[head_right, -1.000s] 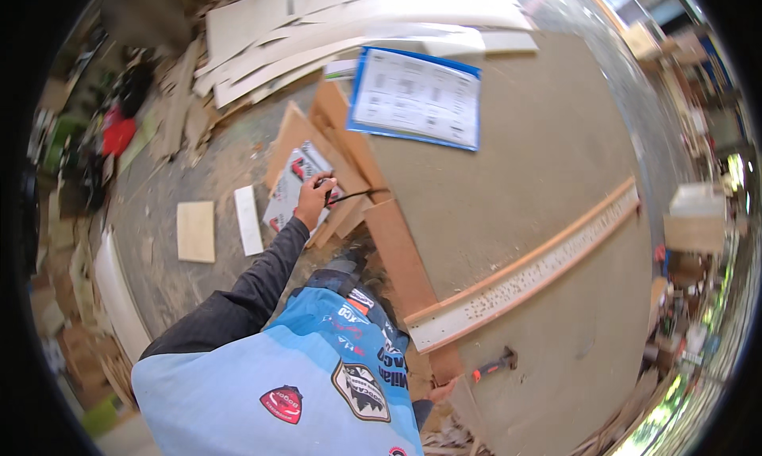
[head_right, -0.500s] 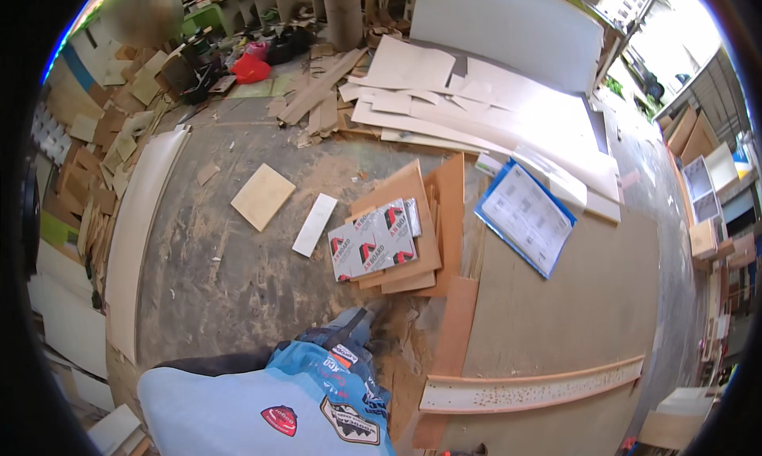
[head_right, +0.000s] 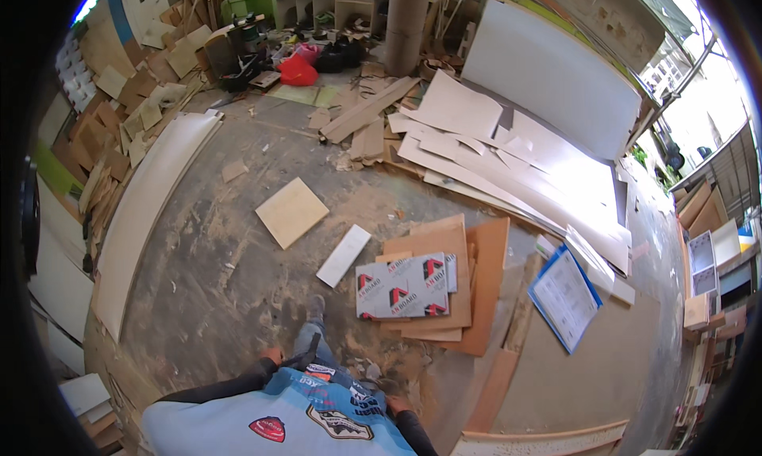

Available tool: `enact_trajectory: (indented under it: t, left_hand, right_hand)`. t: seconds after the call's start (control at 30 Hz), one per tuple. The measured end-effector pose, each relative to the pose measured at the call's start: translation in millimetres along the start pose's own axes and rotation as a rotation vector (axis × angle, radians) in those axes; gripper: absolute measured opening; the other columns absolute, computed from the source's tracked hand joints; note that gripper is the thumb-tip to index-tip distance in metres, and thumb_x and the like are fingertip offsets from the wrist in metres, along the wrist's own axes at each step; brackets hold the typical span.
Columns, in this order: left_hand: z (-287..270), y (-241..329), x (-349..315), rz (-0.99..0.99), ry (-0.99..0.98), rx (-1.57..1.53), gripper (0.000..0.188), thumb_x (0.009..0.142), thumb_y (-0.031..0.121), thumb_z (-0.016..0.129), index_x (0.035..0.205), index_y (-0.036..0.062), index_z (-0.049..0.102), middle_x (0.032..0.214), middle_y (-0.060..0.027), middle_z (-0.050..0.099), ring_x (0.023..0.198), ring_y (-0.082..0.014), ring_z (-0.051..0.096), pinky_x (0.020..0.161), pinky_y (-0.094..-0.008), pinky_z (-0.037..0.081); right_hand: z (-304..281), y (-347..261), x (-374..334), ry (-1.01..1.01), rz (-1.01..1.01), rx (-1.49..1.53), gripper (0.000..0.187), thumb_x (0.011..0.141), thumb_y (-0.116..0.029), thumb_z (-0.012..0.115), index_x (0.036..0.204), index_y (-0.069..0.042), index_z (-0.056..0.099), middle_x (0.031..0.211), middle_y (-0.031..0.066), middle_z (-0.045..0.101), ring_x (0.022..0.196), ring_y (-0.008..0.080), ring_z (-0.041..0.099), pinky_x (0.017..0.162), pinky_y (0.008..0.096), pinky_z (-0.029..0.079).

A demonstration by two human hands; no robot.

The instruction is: The person carries a wooden drawer across a workshop, places it into a larger cabinet frame, and then uses a tape measure to check the width of a lower shelf compartment.

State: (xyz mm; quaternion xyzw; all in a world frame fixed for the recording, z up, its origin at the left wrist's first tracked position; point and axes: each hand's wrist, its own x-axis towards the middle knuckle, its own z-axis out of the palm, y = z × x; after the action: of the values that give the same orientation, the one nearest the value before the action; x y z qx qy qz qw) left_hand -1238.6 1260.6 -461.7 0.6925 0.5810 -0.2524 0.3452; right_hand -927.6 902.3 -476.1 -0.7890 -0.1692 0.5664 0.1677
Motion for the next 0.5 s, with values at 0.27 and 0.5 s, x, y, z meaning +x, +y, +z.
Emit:
enact_trajectory:
  t: [0.27,0.5]
  left_hand:
    - [-180.2,-63.7,61.6,-0.070,-0.222,-0.100,0.044,0.063,0.035,0.071,0.092,0.0013,0.067,0.096,-0.0188,0.065,0.086,-0.0329,0.063,0.077,-0.0386,0.049]
    - [-277.1,-42.6,148.0,0.036,-0.153,-0.444,0.039,0.074,0.036,0.064,0.087,-0.0010,0.066,0.081,-0.0162,0.066,0.060,-0.0236,0.064,0.061,-0.0347,0.053]
  right_hand:
    - [-3.7,-166.6,91.7,0.442,-0.093,-0.174,0.031,0.078,-0.035,0.055,0.079,-0.007,0.068,0.080,0.0200,0.065,0.081,0.0346,0.064,0.071,0.0447,0.049]
    - [-45.3,-384.6,114.8,0.500,-0.331,0.041,0.035,0.078,-0.038,0.057,0.088,-0.006,0.068,0.085,0.0183,0.065,0.082,0.0322,0.063,0.073,0.0392,0.048]
